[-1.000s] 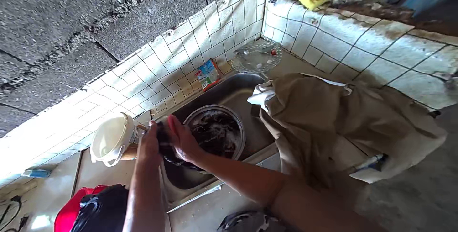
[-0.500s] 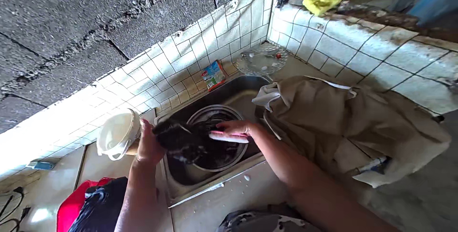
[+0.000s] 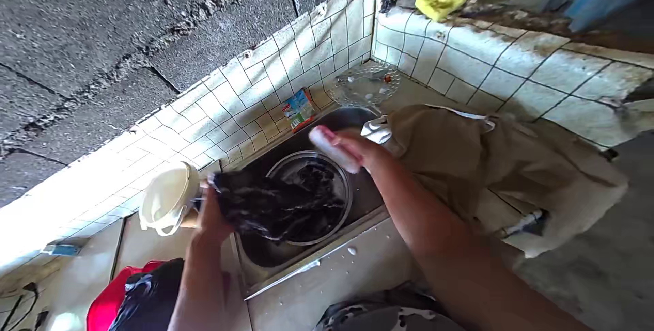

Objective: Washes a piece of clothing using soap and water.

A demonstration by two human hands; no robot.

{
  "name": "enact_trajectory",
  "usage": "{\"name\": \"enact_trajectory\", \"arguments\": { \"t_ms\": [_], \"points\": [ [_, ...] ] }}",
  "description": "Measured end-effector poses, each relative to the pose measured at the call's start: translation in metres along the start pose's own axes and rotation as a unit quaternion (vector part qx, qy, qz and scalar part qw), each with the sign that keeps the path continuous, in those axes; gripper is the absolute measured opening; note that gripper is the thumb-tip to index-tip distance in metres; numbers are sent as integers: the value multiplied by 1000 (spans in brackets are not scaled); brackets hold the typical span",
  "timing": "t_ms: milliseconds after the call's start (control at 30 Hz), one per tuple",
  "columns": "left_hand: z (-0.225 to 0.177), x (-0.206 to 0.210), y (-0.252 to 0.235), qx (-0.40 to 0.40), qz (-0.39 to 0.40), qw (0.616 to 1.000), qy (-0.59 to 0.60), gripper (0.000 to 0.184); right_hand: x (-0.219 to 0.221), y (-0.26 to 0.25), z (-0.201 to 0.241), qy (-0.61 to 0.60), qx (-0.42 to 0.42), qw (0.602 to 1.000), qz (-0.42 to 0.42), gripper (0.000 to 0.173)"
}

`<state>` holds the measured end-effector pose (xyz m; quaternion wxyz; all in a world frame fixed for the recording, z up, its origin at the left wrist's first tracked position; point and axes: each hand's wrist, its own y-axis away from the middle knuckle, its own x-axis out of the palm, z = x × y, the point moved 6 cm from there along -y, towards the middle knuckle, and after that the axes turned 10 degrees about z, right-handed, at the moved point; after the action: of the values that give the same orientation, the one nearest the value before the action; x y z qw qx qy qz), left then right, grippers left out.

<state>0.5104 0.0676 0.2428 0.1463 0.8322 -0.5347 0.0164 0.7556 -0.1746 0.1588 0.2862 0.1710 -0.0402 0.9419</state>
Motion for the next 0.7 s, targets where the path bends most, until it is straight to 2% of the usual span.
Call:
{"name": "enact_trajectory", "arguments": {
  "t_ms": [67, 100, 133, 233, 267, 300, 367, 433, 467, 533, 567, 600, 667, 700],
  "points": [
    [23, 11, -2, -100, -53, 989, -94, 40, 37, -12, -5, 133, 68, 989, -12, 34],
    [23, 16, -3, -115, -74, 981, -140, 37, 66, -12, -3, 162, 74, 984, 0, 44],
    [17, 20, -3, -110, -89, 972, -188, 41, 99, -10, 4, 173, 38, 984, 8, 49],
    [-22, 29, 3, -13, -131, 961, -245, 52, 197, -8, 18, 167, -152, 974, -11, 53],
    [-38, 34, 8, 40, -144, 962, -230, 51, 220, -9, 11, 176, -170, 969, -24, 55],
    [-55, 39, 14, 83, -152, 961, -215, 49, 230, -13, -5, 215, -151, 964, -40, 55],
    [-79, 43, 30, 131, -156, 964, -173, 47, 212, -25, -60, 335, 9, 942, -24, 55],
    [-91, 35, 39, 152, -170, 967, -117, 48, 154, -31, -116, 405, 142, 903, -22, 52],
    [-91, 29, 40, 156, -176, 967, -98, 48, 124, -29, -132, 421, 197, 885, -26, 52],
    [-78, 14, 37, 138, -180, 971, -80, 47, 93, -21, -130, 421, 281, 862, -16, 53],
    [-68, 9, 32, 118, -176, 973, -90, 46, 96, -19, -115, 404, 275, 872, -15, 51],
    [-60, 8, 24, 95, -169, 975, -109, 44, 111, -21, -90, 382, 230, 895, -14, 50],
    [-41, 16, 10, 50, -151, 978, -136, 43, 169, -25, -33, 293, 68, 953, -19, 47],
    [-36, 23, 6, 36, -151, 977, -148, 46, 200, -24, -14, 248, -19, 968, -26, 47]
  ]
}}
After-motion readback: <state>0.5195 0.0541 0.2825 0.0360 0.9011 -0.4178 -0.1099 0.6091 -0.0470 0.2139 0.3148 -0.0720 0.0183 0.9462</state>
